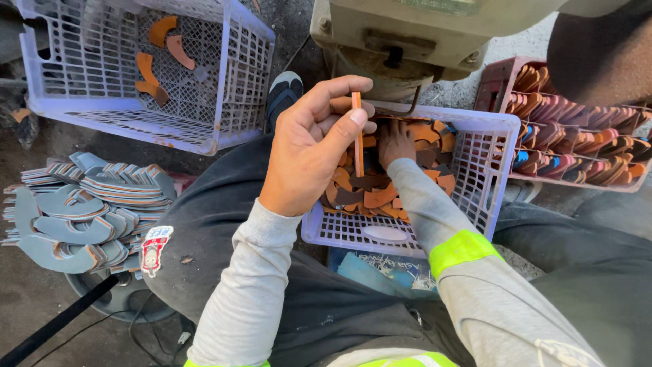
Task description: The person sits on the floor and sorts orange sandal straps from a white basket, placing them into a red tray. They occasionally pick up and inspect the straps before arranging them.
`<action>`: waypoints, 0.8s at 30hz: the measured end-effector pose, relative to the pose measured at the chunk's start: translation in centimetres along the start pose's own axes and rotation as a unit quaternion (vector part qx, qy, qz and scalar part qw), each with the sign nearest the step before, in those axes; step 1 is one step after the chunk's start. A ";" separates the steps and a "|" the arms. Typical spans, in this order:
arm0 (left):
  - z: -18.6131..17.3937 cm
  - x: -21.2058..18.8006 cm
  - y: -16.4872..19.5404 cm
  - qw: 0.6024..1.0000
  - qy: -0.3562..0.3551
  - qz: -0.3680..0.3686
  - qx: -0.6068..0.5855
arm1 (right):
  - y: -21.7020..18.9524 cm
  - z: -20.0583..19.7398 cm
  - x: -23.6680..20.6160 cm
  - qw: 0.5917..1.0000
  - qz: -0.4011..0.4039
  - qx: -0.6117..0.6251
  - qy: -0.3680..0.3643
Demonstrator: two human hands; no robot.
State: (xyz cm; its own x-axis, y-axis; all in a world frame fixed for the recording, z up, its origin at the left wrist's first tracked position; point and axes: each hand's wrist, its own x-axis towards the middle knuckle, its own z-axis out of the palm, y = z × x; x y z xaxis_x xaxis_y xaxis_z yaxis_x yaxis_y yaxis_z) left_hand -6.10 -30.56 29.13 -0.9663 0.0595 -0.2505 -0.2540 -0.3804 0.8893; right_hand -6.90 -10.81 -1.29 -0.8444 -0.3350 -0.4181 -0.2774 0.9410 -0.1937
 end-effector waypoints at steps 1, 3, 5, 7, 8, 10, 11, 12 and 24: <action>0.0 0.1 0.0 1.000 0.001 0.000 0.004 | -0.1 0.1 0.0 0.999 0.028 0.013 0.009; 0.1 0.1 -0.1 1.000 0.003 -0.006 0.010 | 0.0 0.4 -0.3 0.998 0.053 0.032 -0.010; 0.1 0.2 -0.2 1.000 0.000 -0.008 0.017 | 0.7 0.4 -0.9 0.997 0.046 0.043 -0.055; 0.0 0.3 -0.2 1.000 0.000 -0.002 0.020 | 1.6 0.1 -1.6 0.991 0.017 0.128 -0.027; 0.1 0.1 -0.3 1.000 0.000 -0.001 0.021 | 2.0 0.1 -2.4 0.985 0.004 0.170 -0.016; 0.2 -0.1 -0.4 1.000 0.000 0.007 0.018 | 3.1 0.0 -4.0 0.984 -0.038 0.156 -0.084; 0.3 -0.1 -0.4 1.000 -0.002 0.012 0.016 | 3.8 0.0 -4.5 0.981 -0.056 0.148 -0.117; 0.3 -0.2 -0.5 1.000 -0.006 0.018 0.015 | 4.6 0.1 -4.8 0.979 -0.032 0.133 -0.153; 0.2 -0.4 -1.6 0.999 -0.013 0.008 0.052 | 7.3 0.3 -6.8 0.862 0.070 0.488 -0.114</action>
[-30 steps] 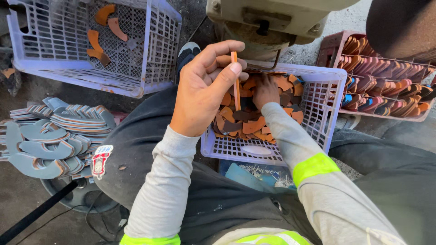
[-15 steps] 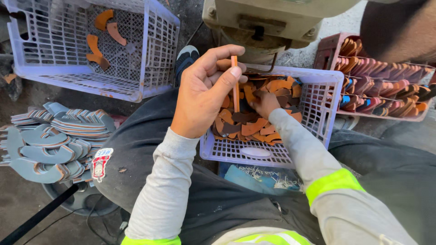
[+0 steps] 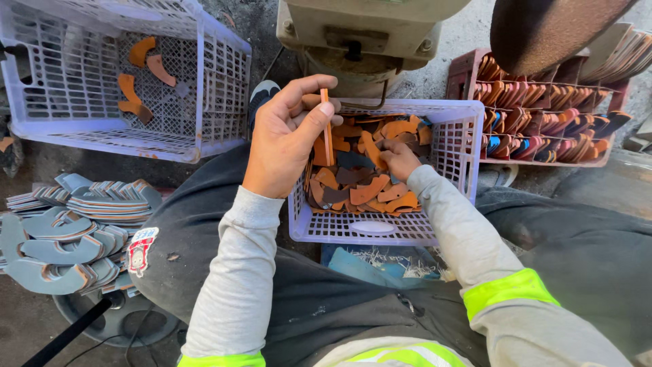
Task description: The person sits on the floor and sorts orange sandal straps from a white basket, placing them into a red tray. They occasionally pick up and inspect the straps before arranging them.
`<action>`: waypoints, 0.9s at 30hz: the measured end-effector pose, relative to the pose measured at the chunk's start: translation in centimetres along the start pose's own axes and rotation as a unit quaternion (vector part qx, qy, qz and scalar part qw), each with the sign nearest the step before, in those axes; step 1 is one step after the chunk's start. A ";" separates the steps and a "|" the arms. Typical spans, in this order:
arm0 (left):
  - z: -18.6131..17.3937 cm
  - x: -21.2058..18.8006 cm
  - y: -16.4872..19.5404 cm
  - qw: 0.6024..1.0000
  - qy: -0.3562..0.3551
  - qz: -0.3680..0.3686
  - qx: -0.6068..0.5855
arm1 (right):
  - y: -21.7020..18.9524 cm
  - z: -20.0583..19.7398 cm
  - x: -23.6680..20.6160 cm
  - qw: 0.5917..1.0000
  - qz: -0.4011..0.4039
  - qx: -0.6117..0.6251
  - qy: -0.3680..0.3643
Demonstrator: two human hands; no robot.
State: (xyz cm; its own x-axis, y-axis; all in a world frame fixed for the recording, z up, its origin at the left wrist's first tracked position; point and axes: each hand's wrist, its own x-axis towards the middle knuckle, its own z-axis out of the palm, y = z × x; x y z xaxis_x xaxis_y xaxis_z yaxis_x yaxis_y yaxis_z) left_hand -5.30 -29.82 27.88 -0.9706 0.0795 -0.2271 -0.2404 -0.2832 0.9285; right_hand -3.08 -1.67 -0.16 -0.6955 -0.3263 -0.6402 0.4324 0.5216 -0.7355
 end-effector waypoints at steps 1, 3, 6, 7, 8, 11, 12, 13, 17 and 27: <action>0.0 -0.1 0.0 1.000 0.000 -0.007 0.008 | -0.4 0.1 -0.1 1.000 -0.022 -0.021 0.006; -0.1 -0.2 0.0 1.000 0.001 -0.009 0.017 | -0.9 0.2 -0.3 0.999 -0.040 -0.027 0.003; -0.4 -0.4 0.1 1.000 0.007 -0.007 0.013 | -0.7 -0.2 -0.5 0.997 -0.016 -0.064 -0.033; -0.4 -0.4 0.1 1.000 0.011 -0.013 0.010 | -0.4 -0.4 -0.7 0.990 0.001 -0.132 -0.050; -0.5 -0.4 0.2 1.000 0.017 -0.019 0.007 | -0.1 -0.6 -0.6 0.977 0.015 -0.200 -0.068; -0.4 -0.2 0.4 1.000 0.007 0.006 0.000 | 0.0 0.4 0.1 0.856 -0.023 -0.513 -0.052; -0.3 -0.1 0.5 1.000 0.005 0.000 0.002 | -0.4 0.9 0.7 0.894 -0.048 -0.446 0.004; -0.1 -0.1 0.6 1.000 0.005 -0.004 0.004 | -1.0 1.9 1.4 0.922 -0.074 -0.375 0.057; 0.0 0.0 1.0 1.000 0.002 -0.027 0.008 | -5.1 6.2 4.9 0.917 -0.127 -0.368 0.082; -0.7 0.6 1.0 1.000 0.011 -0.019 0.021 | -3.5 8.4 4.2 0.910 -0.074 -0.398 0.092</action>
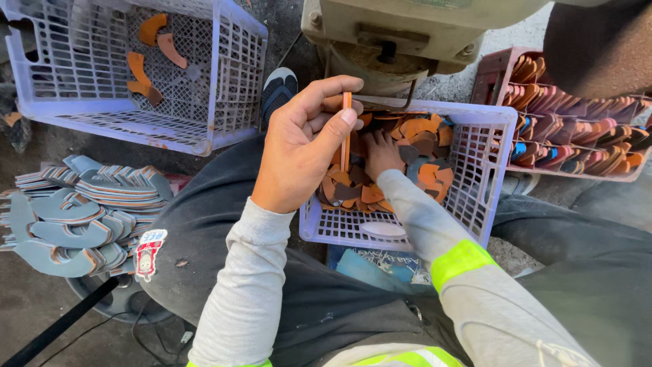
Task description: The person sits on the floor and sorts orange sandal straps from a white basket, placing them into a red tray. They occasionally pick up and inspect the straps before arranging them.
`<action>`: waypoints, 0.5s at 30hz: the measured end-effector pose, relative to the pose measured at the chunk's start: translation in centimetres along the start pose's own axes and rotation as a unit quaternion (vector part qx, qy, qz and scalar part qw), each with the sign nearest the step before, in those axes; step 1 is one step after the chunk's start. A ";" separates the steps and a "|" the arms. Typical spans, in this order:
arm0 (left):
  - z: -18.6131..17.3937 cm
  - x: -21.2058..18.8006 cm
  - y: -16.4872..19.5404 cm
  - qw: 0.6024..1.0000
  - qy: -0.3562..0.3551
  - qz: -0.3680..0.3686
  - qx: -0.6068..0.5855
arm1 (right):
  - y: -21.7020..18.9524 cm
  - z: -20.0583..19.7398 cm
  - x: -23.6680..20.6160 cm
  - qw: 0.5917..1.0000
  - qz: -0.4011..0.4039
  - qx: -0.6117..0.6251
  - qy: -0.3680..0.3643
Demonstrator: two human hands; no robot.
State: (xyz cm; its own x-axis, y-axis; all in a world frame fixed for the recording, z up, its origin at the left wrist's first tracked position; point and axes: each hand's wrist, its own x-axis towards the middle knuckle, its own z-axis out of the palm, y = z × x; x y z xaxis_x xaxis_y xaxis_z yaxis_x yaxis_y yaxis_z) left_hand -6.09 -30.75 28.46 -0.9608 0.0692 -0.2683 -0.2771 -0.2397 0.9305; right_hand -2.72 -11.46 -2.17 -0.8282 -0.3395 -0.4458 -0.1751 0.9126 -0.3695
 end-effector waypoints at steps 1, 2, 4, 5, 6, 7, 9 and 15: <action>0.0 0.0 0.1 1.000 0.001 0.001 0.001 | 0.9 0.3 -0.3 0.999 -0.022 -0.009 0.027; 0.1 -0.1 0.2 1.000 0.003 0.001 0.001 | 1.7 0.7 -1.0 1.000 -0.020 0.011 0.004; 0.2 -0.2 0.3 1.000 0.005 0.002 0.003 | 3.0 1.2 -2.6 0.998 -0.013 0.052 -0.038; 0.2 -0.2 0.4 1.000 0.005 0.005 0.005 | 3.4 1.4 -3.1 0.997 -0.009 0.056 -0.044; 0.2 -0.2 0.5 1.000 0.001 0.009 0.004 | 3.8 1.5 -3.7 0.997 -0.005 0.061 -0.052; 0.3 -0.3 0.5 1.000 -0.002 0.011 0.003 | 4.0 1.5 -4.2 0.996 0.000 0.066 -0.061; 0.3 -0.6 0.3 1.000 -0.003 0.010 0.001 | 4.1 1.1 -4.2 0.995 -0.019 0.081 -0.046; -0.9 0.0 -3.2 0.994 0.007 -0.050 0.095 | 3.3 -2.8 -2.1 0.941 0.118 0.309 -0.072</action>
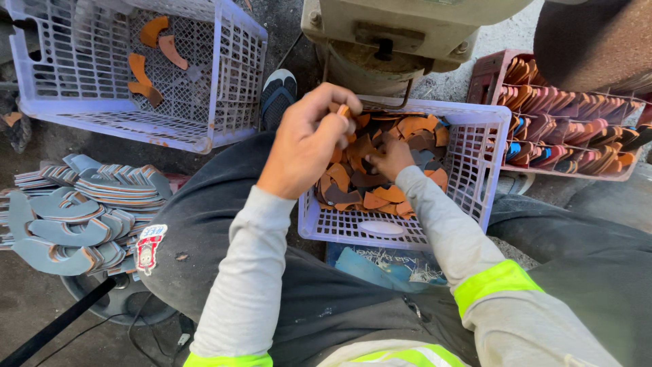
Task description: The person sits on the floor and sorts orange sandal straps from a white basket, placing them into a red tray. They occasionally pick up and inspect the straps before arranging them.
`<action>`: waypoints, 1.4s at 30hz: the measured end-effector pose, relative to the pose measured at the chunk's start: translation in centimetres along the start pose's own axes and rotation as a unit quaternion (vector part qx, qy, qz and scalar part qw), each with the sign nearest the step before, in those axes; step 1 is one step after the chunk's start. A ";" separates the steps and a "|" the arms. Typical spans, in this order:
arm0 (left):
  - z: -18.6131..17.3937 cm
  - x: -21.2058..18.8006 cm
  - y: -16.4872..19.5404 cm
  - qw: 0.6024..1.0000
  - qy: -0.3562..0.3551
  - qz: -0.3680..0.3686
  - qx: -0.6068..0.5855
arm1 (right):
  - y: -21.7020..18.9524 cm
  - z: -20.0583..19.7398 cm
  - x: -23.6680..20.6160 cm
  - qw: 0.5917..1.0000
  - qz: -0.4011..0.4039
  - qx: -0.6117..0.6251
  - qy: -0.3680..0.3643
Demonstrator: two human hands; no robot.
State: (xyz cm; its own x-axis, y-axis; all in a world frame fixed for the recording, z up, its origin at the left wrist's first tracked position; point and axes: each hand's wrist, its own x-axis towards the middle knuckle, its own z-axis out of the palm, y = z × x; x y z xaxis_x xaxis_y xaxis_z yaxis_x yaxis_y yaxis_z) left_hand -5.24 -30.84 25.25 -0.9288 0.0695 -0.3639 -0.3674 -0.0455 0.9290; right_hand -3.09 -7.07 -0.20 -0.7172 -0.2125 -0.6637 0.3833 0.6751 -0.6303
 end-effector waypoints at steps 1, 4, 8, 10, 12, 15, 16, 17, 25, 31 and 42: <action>0.3 0.9 -1.3 0.997 0.014 -0.028 0.065 | -0.5 -0.7 0.0 0.997 0.048 0.063 -0.013; 2.1 3.8 -6.4 0.947 0.036 -0.071 0.312 | -1.1 -2.9 -0.3 0.994 -0.068 -0.084 0.029; 3.9 5.1 -15.7 0.850 -0.009 -0.179 0.495 | -0.2 -4.8 -1.0 0.999 -0.014 0.025 0.039; 5.0 7.0 -19.7 0.812 0.013 -0.201 0.548 | 0.5 -5.2 -1.5 0.993 0.076 0.085 0.003; 5.5 8.5 -22.6 0.786 0.056 -0.164 0.593 | 1.2 -5.7 -2.2 0.997 0.042 0.056 0.030; 6.5 10.4 -23.8 0.769 0.069 -0.086 0.630 | 2.1 -6.4 -3.9 0.998 0.008 -0.004 0.063; 6.4 11.1 -23.7 0.764 0.028 -0.108 0.636 | 2.3 -6.6 -4.3 0.997 -0.002 -0.029 0.071; 6.6 11.7 -23.5 0.757 -0.014 -0.130 0.640 | 2.4 -6.7 -4.6 0.998 -0.002 -0.021 0.065; 8.2 13.4 -22.2 0.750 -0.041 -0.171 0.638 | 2.7 -5.8 -4.5 0.999 -0.033 -0.027 0.005; 8.6 12.4 -24.3 0.761 -0.045 -0.178 0.623 | 4.0 -5.6 -5.1 0.991 -0.126 -0.032 0.019; 9.5 12.1 -24.9 0.735 -0.059 -0.226 0.637 | 4.0 -7.2 -5.8 0.994 0.032 -0.101 0.031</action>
State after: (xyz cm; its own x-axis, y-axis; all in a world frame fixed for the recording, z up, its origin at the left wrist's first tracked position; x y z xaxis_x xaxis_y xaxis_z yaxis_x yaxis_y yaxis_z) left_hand -6.86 -19.38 -1.59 -0.6874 -0.1207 -0.7161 -0.2246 0.9731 0.0516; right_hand -1.55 1.94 4.01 -0.7323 -0.1251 -0.6694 0.3087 0.8152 -0.4900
